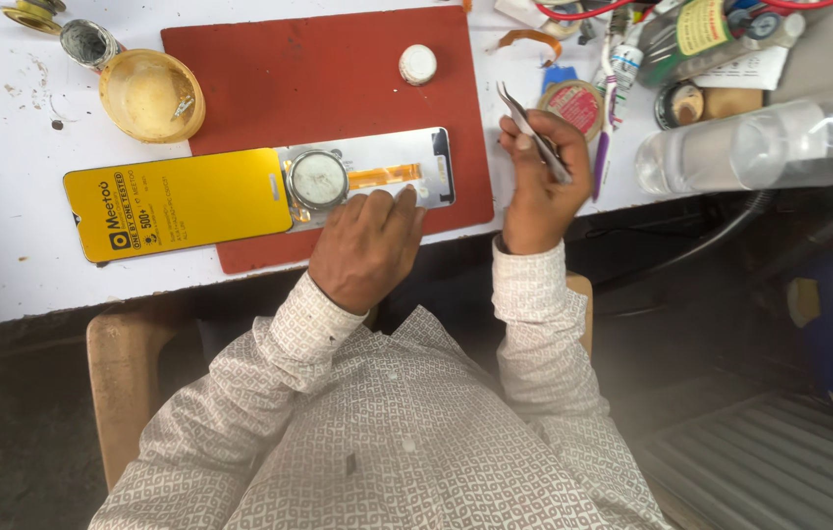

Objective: The person works on a smartphone battery assembly on a red mat. They use a soldering iron to heat a connector, then apply a small white component with tweezers. They apply a viscous substance from a small container with a tool and continue adjusting the connector area with tweezers. Finally, they use a heat gun to apply heat to the same area while holding the tweezers.

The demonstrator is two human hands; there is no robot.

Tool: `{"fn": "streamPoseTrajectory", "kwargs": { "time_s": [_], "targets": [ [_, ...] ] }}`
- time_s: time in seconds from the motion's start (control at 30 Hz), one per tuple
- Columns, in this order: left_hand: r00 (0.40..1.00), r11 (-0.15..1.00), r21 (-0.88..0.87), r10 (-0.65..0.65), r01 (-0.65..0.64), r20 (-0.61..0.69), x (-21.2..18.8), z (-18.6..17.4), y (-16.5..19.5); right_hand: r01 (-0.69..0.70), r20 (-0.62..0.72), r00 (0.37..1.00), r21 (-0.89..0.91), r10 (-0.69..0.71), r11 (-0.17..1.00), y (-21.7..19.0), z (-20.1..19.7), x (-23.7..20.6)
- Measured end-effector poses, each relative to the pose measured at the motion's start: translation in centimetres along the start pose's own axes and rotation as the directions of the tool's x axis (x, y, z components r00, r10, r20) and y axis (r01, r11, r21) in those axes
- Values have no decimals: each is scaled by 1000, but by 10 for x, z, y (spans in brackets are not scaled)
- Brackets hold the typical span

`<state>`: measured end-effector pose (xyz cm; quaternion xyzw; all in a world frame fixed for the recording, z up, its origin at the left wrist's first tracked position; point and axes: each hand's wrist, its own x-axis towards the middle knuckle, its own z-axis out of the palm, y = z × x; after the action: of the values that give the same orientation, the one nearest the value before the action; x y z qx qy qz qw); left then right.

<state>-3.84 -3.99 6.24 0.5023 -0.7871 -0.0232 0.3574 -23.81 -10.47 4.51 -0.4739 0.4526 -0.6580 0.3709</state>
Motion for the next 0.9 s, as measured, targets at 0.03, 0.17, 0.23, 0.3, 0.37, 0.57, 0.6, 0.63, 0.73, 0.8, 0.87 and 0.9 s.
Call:
{"fn": "streamPoseTrajectory", "kwargs": {
  "time_s": [0.03, 0.17, 0.23, 0.3, 0.37, 0.57, 0.6, 0.63, 0.73, 0.8, 0.87, 0.9],
  "targets": [
    [1000, 1000, -10, -2, 2, -4, 0, 1, 0, -11, 20, 1000, -21, 11, 1000, 1, 0, 2],
    [1000, 1000, -22, 4, -4, -26, -3, 1, 0, 82, 43, 996, -146, -77, 986, 5, 3, 7],
    [1000, 999, -33, -4, 3, -23, -4, 2, 0, 96, 19, 995, -193, -94, 976, 6, 4, 6],
    [1000, 999, -38, -6, 5, -19, -5, 2, 0, 164, -8, 983, -384, -181, 909, 5, 5, 5],
    [1000, 999, -41, -9, 8, -21, -7, 3, 1, 219, 1, 966, -539, -260, 813, 4, 6, 2],
    [999, 999, -52, -9, 7, -32, -9, 3, 2, 356, 149, 904, -781, -401, 514, -8, 16, 2],
    [999, 999, -54, -10, 8, -31, -9, 2, 2, 366, 158, 902, -776, -403, 513, -11, 17, 1],
    [1000, 998, -58, -8, 7, -29, -9, 2, 3, 374, 166, 899, -774, -406, 511, -14, 15, 0],
    [999, 999, -52, -5, 3, -37, -8, 0, 4, 288, 69, 946, -631, -317, 720, -26, -10, -8],
    [998, 997, -74, 14, -19, -65, -8, -4, 5, 287, -69, 926, -515, -372, 808, -37, -48, -7],
    [999, 988, -154, 8, -15, -51, -11, -12, 6, 462, -198, 813, -353, -548, 814, -48, -100, 13],
    [1000, 975, -220, -4, -1, -24, -14, -18, 8, 411, -324, 811, -278, -488, 868, -55, -129, 20]
  ]
}}
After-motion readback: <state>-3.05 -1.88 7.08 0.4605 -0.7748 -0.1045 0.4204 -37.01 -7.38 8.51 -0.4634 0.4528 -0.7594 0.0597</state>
